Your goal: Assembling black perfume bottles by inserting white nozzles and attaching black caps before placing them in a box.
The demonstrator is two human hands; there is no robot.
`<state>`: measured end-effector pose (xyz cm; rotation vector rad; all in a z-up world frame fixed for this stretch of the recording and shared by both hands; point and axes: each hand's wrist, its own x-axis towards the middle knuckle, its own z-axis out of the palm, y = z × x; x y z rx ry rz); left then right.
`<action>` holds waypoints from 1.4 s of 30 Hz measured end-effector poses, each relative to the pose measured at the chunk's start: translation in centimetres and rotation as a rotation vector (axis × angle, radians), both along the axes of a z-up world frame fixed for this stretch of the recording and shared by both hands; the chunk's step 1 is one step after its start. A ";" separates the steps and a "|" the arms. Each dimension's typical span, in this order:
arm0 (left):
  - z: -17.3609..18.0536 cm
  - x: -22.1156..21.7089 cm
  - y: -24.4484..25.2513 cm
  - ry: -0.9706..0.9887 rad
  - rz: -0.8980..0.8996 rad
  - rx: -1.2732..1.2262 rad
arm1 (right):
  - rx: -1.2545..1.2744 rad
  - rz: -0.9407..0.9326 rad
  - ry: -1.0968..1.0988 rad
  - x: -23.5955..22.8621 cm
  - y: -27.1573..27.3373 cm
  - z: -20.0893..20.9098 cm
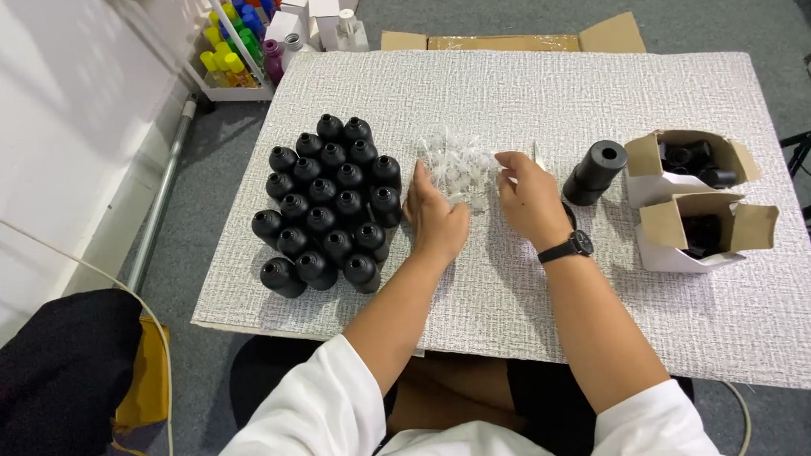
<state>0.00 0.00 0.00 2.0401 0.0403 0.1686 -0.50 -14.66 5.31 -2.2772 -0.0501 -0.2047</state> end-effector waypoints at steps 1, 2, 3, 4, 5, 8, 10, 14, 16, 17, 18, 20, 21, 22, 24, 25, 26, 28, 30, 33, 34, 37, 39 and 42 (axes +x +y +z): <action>0.7 -0.4 0.2 0.001 -0.002 0.001 | 0.001 -0.002 0.001 0.0 0.1 0.1; 1.3 -0.7 0.3 -0.020 -0.012 -0.065 | 0.018 -0.007 0.005 0.0 0.1 0.3; 2.0 -1.1 0.4 -0.041 -0.022 -0.131 | 0.035 -0.012 0.009 0.0 0.1 0.4; 1.7 -1.0 0.5 -0.039 -0.024 -0.132 | 0.034 -0.014 0.011 0.0 0.0 0.3; 1.4 -0.9 0.6 -0.068 -0.028 -0.142 | 0.037 -0.024 0.002 0.0 0.0 0.2; 0.8 -0.7 0.7 -0.089 -0.033 -0.189 | 0.026 -0.044 -0.036 0.1 -0.3 0.0; 0.7 -0.6 0.8 -0.083 -0.030 -0.227 | 0.011 -0.050 -0.066 0.2 -0.4 0.0; 0.5 -0.7 1.2 -0.146 -0.054 -0.279 | -0.023 -0.070 -0.072 0.4 -0.5 -0.7; 0.3 -0.7 1.2 -0.166 -0.061 -0.288 | -0.031 -0.070 -0.073 0.7 -0.7 -1.1; 0.1 -0.6 1.2 -0.186 -0.062 -0.260 | -0.021 -0.076 -0.067 0.8 -0.9 -1.2; -0.2 -0.6 1.2 -0.206 -0.063 -0.233 | -0.012 -0.081 -0.061 0.9 -1.0 -1.4; -0.5 -0.4 1.2 -0.214 -0.047 -0.113 | -0.020 -0.084 -0.067 1.1 -1.2 -1.6; -0.6 -0.4 1.1 -0.221 -0.032 0.008 | -0.029 -0.087 -0.072 1.2 -1.3 -1.8; -0.4 -0.5 1.1 -0.220 -0.032 0.008 | -0.029 -0.086 -0.071 1.1 -1.3 -1.7; 0.1 -0.6 1.1 -0.164 -0.036 0.025 | -0.072 -0.043 -0.144 1.1 -1.3 -1.5; 0.3 -0.8 1.1 -0.161 -0.035 0.026 | -0.071 -0.042 -0.140 0.8 -0.8 -0.9; 0.5 -1.0 1.2 -0.143 -0.055 0.004 | -0.095 0.006 -0.235 0.4 -0.3 -0.3; 0.8 -1.6 1.4 -0.125 -0.071 -0.019 | -0.120 0.057 -0.330 0.2 0.6 0.0; 1.1 -2.4 1.6 -0.108 -0.102 -0.066 | -0.201 0.197 -0.517 0.3 1.4 -0.6; -0.2 -3.3 2.2 -0.039 -0.152 0.002 | -0.392 0.315 -0.603 1.9 2.7 -2.1; 0.3 -4.1 2.4 -0.038 -0.151 0.003 | -0.391 0.315 -0.603 2.0 3.2 -2.2; 1.3 -6.0 3.1 0.022 -0.188 0.003 | -0.533 0.413 -0.605 2.6 4.7 -2.5; 1.1 -6.9 3.3 0.042 -0.193 0.015 | -0.627 0.439 -0.658 3.0 5.6 -3.1; 1.4 -7.8 3.4 0.064 -0.174 -0.014 | -0.743 0.407 -0.716 3.2 6.8 -3.3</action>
